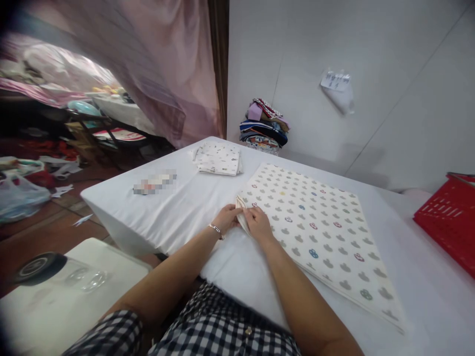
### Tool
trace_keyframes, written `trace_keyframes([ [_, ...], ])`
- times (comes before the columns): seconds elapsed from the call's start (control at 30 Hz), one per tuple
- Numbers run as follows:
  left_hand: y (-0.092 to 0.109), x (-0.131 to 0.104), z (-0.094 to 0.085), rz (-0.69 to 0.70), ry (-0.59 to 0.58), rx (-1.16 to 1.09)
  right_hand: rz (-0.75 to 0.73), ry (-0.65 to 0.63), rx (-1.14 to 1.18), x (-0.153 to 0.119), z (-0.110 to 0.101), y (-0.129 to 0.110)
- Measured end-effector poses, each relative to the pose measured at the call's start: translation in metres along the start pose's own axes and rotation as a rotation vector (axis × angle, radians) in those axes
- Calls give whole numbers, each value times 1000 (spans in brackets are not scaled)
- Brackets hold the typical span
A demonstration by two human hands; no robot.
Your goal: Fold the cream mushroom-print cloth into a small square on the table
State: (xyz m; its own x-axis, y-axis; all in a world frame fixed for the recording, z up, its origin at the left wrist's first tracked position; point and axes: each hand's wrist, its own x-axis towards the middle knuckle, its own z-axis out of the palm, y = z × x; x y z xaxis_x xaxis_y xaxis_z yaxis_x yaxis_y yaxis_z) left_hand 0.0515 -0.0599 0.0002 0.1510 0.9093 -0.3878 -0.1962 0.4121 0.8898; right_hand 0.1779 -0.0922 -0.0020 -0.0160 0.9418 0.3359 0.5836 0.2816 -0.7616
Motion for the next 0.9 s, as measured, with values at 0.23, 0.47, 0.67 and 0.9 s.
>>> trace_keyframes([
  [0.23, -1, 1, -1, 4, 0, 10, 104, -11, 79, 2, 5, 9],
  [0.47, -3, 1, 0, 17, 17, 22, 106, 68, 128, 4, 8, 9],
  [0.67, -5, 2, -2, 31, -12, -29, 116, 53, 165, 4, 10, 7],
  [0.9, -9, 5, -2, 59, -40, -48, 32, 140, 56, 1, 9, 8],
])
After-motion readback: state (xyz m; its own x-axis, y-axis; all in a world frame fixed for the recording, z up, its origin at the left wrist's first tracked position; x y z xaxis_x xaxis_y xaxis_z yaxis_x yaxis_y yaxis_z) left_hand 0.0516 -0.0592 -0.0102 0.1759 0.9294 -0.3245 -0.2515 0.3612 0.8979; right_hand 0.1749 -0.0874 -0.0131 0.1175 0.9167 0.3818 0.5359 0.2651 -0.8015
